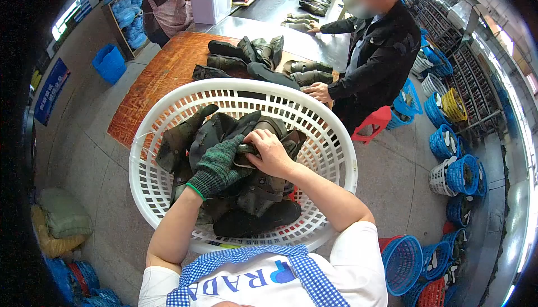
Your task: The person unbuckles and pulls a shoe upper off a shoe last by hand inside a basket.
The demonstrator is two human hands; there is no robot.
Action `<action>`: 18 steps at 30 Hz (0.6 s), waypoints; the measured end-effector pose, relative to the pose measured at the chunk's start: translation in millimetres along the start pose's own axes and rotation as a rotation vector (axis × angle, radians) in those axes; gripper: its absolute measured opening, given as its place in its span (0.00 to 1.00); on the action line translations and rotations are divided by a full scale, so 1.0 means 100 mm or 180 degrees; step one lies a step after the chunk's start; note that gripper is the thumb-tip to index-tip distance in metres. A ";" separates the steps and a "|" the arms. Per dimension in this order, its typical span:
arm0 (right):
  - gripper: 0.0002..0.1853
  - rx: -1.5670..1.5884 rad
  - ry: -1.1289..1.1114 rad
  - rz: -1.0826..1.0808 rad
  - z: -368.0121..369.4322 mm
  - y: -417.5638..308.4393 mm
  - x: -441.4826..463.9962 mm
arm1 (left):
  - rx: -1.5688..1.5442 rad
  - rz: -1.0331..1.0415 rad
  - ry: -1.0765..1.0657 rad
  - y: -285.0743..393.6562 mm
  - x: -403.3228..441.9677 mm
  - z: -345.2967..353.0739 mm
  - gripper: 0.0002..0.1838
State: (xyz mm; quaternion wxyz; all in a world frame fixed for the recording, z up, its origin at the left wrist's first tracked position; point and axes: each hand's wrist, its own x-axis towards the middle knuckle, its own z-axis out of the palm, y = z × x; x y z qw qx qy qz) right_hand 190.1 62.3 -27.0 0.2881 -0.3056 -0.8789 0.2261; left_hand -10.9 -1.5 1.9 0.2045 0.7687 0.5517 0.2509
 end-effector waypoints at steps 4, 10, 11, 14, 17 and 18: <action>0.20 -0.0042 -0.0016 -0.0002 -0.01 0.00 0.00 | -0.0061 0.0000 -0.0058 0.00 0.00 -0.02 0.38; 0.20 0.0005 -0.0055 0.0031 0.00 0.01 0.00 | 0.0033 -0.0007 -0.0051 0.01 0.00 -0.02 0.38; 0.20 0.0004 -0.0060 0.0033 -0.01 0.01 0.00 | 0.0021 -0.0022 -0.0050 0.01 0.00 -0.01 0.38; 0.21 -0.0023 -0.0052 0.0019 0.00 0.01 0.00 | 0.0010 -0.0056 -0.0043 0.01 0.01 -0.01 0.38; 0.21 -0.0042 -0.0044 0.0000 0.00 0.01 0.00 | 0.0023 -0.0047 -0.0024 0.02 0.00 -0.02 0.38; 0.21 -0.0045 -0.0042 -0.0002 0.00 0.01 0.00 | 0.0009 -0.0028 -0.0029 0.01 0.00 -0.02 0.38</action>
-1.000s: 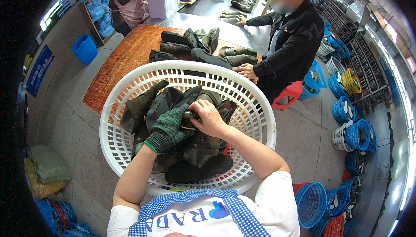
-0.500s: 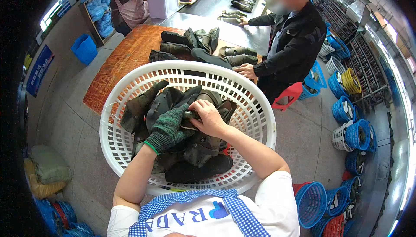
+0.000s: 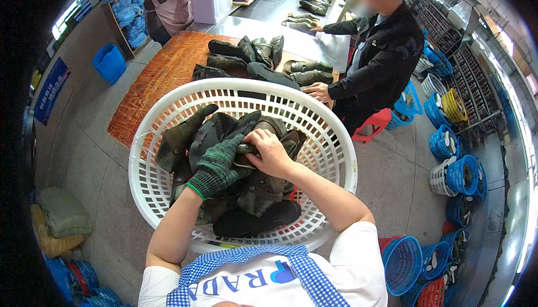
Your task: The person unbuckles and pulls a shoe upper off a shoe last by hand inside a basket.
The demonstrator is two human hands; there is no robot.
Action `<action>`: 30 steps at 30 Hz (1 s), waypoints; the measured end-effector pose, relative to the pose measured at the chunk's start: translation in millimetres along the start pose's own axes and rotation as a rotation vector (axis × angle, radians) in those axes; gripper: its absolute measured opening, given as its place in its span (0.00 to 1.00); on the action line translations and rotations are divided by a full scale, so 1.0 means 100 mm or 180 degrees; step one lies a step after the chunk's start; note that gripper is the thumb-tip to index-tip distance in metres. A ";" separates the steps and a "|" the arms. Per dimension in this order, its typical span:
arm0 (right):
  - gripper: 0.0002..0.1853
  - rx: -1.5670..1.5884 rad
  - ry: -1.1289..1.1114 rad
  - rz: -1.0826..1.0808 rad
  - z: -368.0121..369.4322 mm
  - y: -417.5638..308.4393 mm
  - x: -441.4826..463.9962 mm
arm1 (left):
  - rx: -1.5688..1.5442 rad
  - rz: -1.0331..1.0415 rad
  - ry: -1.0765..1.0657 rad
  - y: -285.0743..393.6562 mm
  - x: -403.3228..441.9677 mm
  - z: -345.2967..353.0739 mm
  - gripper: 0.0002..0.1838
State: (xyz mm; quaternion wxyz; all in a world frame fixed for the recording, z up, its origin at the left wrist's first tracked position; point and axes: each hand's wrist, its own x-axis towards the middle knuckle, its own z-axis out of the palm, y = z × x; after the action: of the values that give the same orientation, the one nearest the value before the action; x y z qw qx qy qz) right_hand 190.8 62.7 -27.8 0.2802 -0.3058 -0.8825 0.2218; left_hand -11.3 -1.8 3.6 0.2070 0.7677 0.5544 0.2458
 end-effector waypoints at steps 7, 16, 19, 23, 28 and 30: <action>0.20 0.0026 -0.0017 0.0020 -0.01 -0.02 0.00 | 0.0030 0.0024 0.0013 0.00 0.00 0.00 0.37; 0.21 0.0022 -0.0017 0.0036 -0.02 -0.02 0.01 | -0.0059 0.0030 -0.0011 0.01 0.00 -0.01 0.37; 0.21 0.0031 -0.0029 0.0066 -0.02 -0.04 0.01 | -0.0059 0.0060 0.0056 -0.02 0.00 0.02 0.37; 0.21 0.0028 -0.0015 0.0060 -0.02 -0.04 0.01 | -0.0013 0.0050 0.0051 -0.01 -0.01 0.01 0.37; 0.21 0.0040 -0.0037 0.0080 -0.02 -0.03 0.01 | -0.0035 0.0041 0.0029 -0.03 0.00 0.03 0.37; 0.20 0.0049 -0.0047 0.0101 -0.02 -0.04 0.01 | 0.0046 0.0018 0.0035 -0.03 0.00 0.03 0.38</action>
State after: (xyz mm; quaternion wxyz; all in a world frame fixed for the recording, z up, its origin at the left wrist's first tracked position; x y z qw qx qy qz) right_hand 189.8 60.6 -23.5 0.2724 -0.3159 -0.8778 0.2353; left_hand -11.6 -1.3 -0.6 0.1977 0.7694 0.5552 0.2465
